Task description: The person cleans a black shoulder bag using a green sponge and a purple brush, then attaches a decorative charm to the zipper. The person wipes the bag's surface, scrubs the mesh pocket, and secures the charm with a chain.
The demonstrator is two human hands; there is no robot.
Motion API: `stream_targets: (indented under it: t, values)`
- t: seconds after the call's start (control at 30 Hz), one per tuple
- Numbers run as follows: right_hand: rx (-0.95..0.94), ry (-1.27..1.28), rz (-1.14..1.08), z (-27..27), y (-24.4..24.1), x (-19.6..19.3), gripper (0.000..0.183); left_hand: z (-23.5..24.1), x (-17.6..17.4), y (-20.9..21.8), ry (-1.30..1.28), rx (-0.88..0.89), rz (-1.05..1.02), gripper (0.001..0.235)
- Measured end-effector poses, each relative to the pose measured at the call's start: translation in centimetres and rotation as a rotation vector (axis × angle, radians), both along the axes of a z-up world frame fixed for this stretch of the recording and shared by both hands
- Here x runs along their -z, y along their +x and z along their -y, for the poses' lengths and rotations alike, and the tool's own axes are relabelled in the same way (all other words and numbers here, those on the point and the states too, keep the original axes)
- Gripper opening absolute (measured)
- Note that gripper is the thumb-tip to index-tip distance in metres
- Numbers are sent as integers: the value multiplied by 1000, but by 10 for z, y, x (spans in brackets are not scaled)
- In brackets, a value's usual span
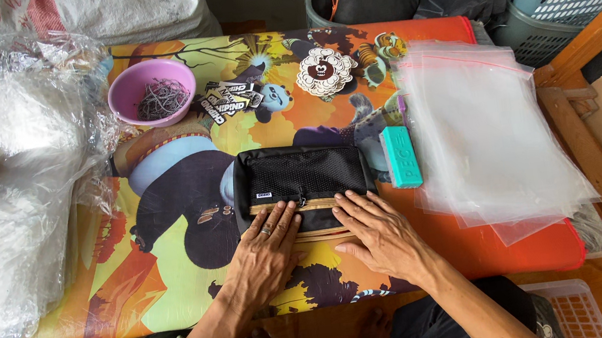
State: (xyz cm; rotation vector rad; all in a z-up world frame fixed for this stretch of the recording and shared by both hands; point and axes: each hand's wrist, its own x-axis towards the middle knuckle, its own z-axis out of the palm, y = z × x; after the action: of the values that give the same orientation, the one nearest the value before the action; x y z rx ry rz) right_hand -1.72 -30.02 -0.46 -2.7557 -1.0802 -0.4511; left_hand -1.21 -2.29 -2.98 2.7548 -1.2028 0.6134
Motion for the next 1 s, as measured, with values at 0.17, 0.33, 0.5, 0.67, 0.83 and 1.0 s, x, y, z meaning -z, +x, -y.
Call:
stream_targets:
  t: [0.17,0.33,0.5,0.67,0.83,1.0]
  values:
    - [209,136,-150,22,21,-28,58,8,8,-8,10,-29,8,59]
    - [686,-62,273,61,62,-12,58,15,14,-16,-27,-22,40,60]
    - [747,-47,112,63,73,1,38,33,22,-8,60,-66,187,48]
    - [700,15,269,72,61,-27,32,23,28,8,94,59,134,38]
    - [784,179,157,108,83,-30,13,-21,10,17,55,196,-69,33]
    - [928,86,-328,120,149,-16,27,-17,-30,-11,-372,-189,-33,37]
